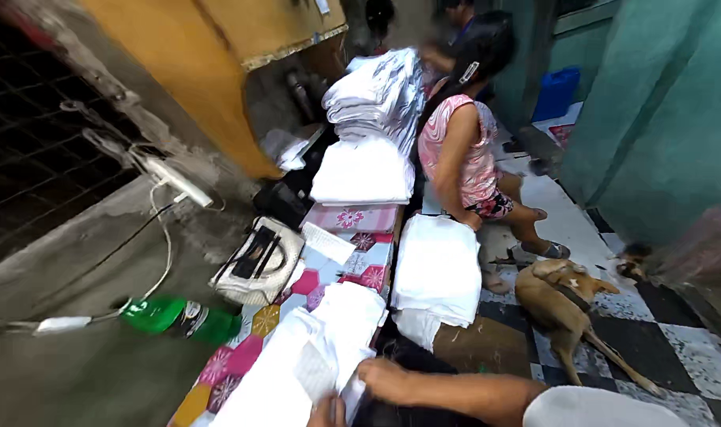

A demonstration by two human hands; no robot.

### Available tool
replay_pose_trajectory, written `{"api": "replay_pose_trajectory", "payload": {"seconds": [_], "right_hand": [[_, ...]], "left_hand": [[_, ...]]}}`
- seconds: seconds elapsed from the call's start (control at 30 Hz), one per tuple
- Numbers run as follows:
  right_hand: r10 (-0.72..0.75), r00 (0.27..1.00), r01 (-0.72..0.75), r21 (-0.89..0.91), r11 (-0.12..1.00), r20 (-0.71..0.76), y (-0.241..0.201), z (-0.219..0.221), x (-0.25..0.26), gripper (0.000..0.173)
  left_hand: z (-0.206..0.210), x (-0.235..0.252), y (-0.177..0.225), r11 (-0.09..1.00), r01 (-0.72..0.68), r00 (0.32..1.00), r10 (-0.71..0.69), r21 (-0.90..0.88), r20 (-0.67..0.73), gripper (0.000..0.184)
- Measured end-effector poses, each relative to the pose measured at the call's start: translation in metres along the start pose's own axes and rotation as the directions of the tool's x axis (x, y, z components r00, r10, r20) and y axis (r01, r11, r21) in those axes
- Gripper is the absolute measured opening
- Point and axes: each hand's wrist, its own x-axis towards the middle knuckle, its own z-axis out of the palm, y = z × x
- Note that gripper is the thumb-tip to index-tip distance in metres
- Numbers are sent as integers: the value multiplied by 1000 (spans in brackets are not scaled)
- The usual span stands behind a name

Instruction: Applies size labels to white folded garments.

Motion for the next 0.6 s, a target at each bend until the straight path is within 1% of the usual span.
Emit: {"api": "replay_pose_trajectory", "payload": {"seconds": [0.03, 0.07, 0.13, 0.17, 0.2, 0.27, 0.3, 0.37, 0.43, 0.5, 0.53, 0.6], "right_hand": [[55, 998, -56, 40, 998, 15, -5, -7, -2, 20], [96, 995, -95, 63, 993, -3, -9, -14, -3, 21], [140, 978, -131, 73, 989, -152, -12, -23, -5, 19], [150, 960, -143, 44, 989, -238, -11, -25, -4, 18], [170, 950, -175, 7, 985, -262, -9, -27, -2, 20], [233, 951, -243, -24, 970, -205, -3, -28, 6, 37], [265, 950, -271, -17, 962, -164, 1, -28, 9, 38], [304, 947, -304, 13, 953, -107, -2, -32, 19, 29], [297, 949, -285, 116, 951, -105, -19, -43, 34, 28], [250, 964, -216, 283, 935, -90, -43, -55, 51, 24], [199, 977, -160, 357, 920, -76, -54, -59, 59, 23], [47, 996, -7, 446, 895, -79, -75, -59, 69, 24]], "left_hand": [[2, 0, -4, 1000, -20, 999, 19, -10, -41, 20], [3, 2, -6, 1000, -17, 997, 16, -17, -72, 18], [-4, 4, -3, 997, 58, 997, -60, -42, -49, 20], [-7, 5, -1, 993, 99, 994, -101, -64, -33, 21], [-9, 6, -1, 989, 125, 991, -128, -82, -27, 21], [-9, 6, -3, 984, 146, 988, -150, -98, -27, 21], [-8, 6, -3, 984, 144, 989, -148, -106, -30, 20], [-13, 3, -3, 982, 137, 987, -146, -132, -66, 19], [-25, -4, -3, 975, 116, 972, -150, -187, -183, 20], [-44, -13, -2, 958, 112, 931, -194, -265, -308, 27], [-54, -17, -1, 942, 124, 908, -234, -312, -347, 30], [-72, -24, 1, 889, 153, 876, -324, -431, -358, 38]]}}
